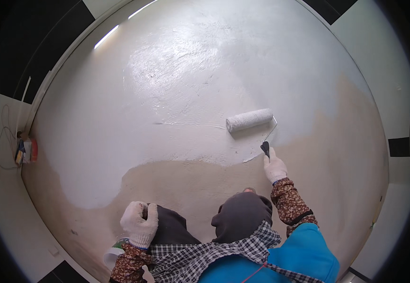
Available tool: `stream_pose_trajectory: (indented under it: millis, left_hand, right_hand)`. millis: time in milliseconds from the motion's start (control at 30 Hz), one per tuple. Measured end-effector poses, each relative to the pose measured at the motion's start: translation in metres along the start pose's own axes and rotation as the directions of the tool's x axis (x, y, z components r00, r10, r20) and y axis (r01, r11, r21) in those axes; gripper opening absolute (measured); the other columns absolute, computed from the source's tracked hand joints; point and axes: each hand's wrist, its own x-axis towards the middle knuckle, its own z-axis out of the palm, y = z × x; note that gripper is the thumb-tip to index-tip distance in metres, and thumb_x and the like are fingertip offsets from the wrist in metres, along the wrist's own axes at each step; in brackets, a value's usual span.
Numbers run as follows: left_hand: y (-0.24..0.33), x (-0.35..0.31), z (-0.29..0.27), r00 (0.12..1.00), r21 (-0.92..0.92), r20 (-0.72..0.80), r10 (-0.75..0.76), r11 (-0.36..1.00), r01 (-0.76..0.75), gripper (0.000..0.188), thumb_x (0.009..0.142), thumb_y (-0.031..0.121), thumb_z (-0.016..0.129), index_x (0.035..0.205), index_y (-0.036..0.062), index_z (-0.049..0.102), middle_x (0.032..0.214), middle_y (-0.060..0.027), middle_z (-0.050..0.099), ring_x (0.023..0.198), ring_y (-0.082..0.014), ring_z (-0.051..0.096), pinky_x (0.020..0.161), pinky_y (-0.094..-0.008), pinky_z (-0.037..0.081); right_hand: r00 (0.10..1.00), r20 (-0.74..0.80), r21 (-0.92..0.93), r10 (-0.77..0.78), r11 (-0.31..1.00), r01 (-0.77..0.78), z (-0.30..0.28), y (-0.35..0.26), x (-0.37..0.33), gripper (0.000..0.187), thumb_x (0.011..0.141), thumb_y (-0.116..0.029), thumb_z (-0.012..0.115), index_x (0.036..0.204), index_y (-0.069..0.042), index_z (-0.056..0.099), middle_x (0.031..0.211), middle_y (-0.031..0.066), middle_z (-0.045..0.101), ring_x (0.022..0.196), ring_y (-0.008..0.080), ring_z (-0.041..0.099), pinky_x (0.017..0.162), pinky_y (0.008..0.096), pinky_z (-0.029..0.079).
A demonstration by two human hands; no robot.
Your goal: Painting a floor with white paint using a roller.
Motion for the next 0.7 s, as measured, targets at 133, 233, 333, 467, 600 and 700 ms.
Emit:
stream_pose_trajectory:
  millis: [133, 233, 333, 467, 600, 700]
  left_hand:
    - [0.045, -0.006, 0.009, 0.992, 0.039, -0.018, -0.123, 0.992, 0.124, 0.018, 0.08, 0.012, 0.07, 0.07, 0.0027, 0.057, 0.059, -0.0081, 0.054, 0.052, -0.0179, 0.054, 0.052, -0.0302, 0.044]
    - [0.08, -0.03, -0.002, 0.973, 0.059, -0.032, -0.227, 0.972, 0.229, 0.019, 0.08, 0.012, 0.069, 0.07, 0.0024, 0.057, 0.059, -0.0077, 0.053, 0.052, -0.0173, 0.053, 0.052, -0.0306, 0.042]
    - [0.111, -0.062, -0.016, 0.936, 0.037, -0.151, -0.317, 0.945, 0.326, 0.018, 0.076, 0.012, 0.071, 0.067, 0.0051, 0.058, 0.058, -0.0069, 0.053, 0.05, -0.0205, 0.054, 0.048, -0.0319, 0.042]
    - [0.148, -0.112, -0.035, 0.851, 0.026, -0.184, -0.491, 0.864, 0.504, 0.013, 0.085, 0.012, 0.067, 0.079, 0.005, 0.057, 0.071, -0.0086, 0.055, 0.061, -0.0237, 0.054, 0.059, -0.0352, 0.045]
    - [0.153, -0.14, -0.034, 0.699, -0.026, -0.302, -0.648, 0.739, 0.674, 0.019, 0.093, 0.017, 0.061, 0.078, 0.0059, 0.059, 0.069, -0.0062, 0.058, 0.061, -0.0178, 0.055, 0.057, -0.0315, 0.043]
    - [0.116, -0.134, -0.018, 0.62, 0.014, -0.223, -0.752, 0.634, 0.773, 0.019, 0.081, 0.015, 0.068, 0.07, 0.0038, 0.057, 0.06, -0.0056, 0.057, 0.053, -0.0154, 0.055, 0.048, -0.0313, 0.042]
  right_hand:
    - [0.995, -0.097, 0.092, -0.022, 0.995, 0.031, -0.035, -0.053, 0.14, 0.05, 0.097, -0.036, 0.044, 0.141, -0.013, 0.037, 0.111, 0.0289, 0.062, 0.105, 0.0469, 0.058, 0.09, 0.0539, 0.046]
    - [0.975, -0.17, 0.141, -0.14, 0.976, 0.165, -0.064, -0.101, 0.235, 0.046, 0.096, -0.033, 0.046, 0.135, -0.009, 0.042, 0.113, 0.0298, 0.061, 0.108, 0.0467, 0.057, 0.092, 0.0531, 0.046]
    - [0.956, -0.223, 0.089, -0.189, 0.973, 0.213, -0.095, -0.158, 0.313, 0.04, 0.094, -0.032, 0.049, 0.122, -0.003, 0.052, 0.112, 0.0303, 0.061, 0.108, 0.0456, 0.059, 0.092, 0.0519, 0.047]
    - [0.932, -0.212, 0.002, -0.294, 0.954, 0.301, -0.117, -0.231, 0.367, 0.042, 0.094, -0.032, 0.048, 0.121, -0.001, 0.056, 0.113, 0.0271, 0.064, 0.108, 0.0437, 0.06, 0.093, 0.0499, 0.049]
    - [0.925, -0.102, -0.032, -0.366, 0.931, 0.365, -0.087, -0.235, 0.314, 0.038, 0.094, -0.029, 0.047, 0.121, -0.003, 0.054, 0.108, 0.0276, 0.065, 0.104, 0.0454, 0.061, 0.09, 0.0521, 0.049]
    - [0.88, 0.013, -0.134, -0.476, 0.871, 0.473, -0.073, -0.177, 0.224, 0.038, 0.096, -0.029, 0.047, 0.126, -0.006, 0.043, 0.099, 0.0291, 0.065, 0.098, 0.0469, 0.061, 0.084, 0.0556, 0.048]
